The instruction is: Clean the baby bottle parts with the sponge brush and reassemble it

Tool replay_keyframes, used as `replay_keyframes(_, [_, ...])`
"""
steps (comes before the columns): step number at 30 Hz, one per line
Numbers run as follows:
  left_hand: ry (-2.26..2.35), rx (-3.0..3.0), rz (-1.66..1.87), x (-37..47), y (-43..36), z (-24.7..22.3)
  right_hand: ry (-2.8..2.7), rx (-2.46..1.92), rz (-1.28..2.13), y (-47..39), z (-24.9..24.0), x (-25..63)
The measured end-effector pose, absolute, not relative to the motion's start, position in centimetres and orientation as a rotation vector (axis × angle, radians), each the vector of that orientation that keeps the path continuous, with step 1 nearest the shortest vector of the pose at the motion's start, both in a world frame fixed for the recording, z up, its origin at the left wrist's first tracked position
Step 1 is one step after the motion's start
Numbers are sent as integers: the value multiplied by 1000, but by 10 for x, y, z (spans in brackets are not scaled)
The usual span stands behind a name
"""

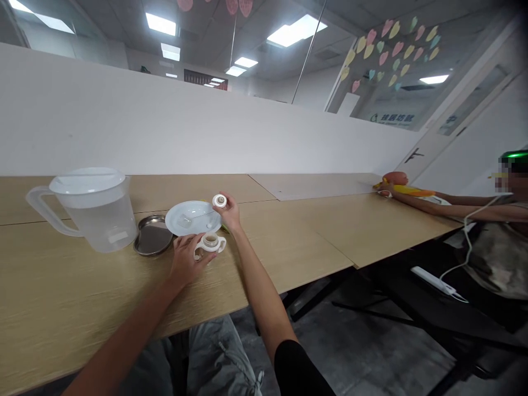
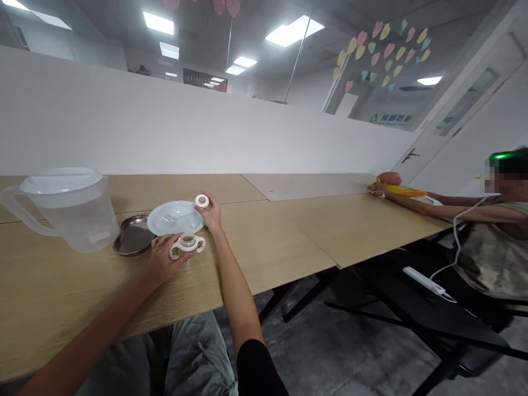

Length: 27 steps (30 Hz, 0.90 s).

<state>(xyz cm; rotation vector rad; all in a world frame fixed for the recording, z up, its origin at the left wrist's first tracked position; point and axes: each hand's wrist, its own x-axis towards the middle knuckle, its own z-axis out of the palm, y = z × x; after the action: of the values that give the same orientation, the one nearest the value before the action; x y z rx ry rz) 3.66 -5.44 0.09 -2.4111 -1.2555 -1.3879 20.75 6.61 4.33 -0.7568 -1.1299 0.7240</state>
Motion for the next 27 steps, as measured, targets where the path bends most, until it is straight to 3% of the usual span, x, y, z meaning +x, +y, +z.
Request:
replay_keyframes(13, [-1233, -2403, -1393, 37, -54, 1, -1534, -806, 814, 59, 34, 206])
replay_keyframes(20, [-1254, -2434, -1367, 37, -55, 1, -1926, -1068, 406, 46, 34, 208])
replay_keyframes(27, [-1247, -2411, -1354, 37, -57, 3, -1913, -1216, 267, 36, 42, 207])
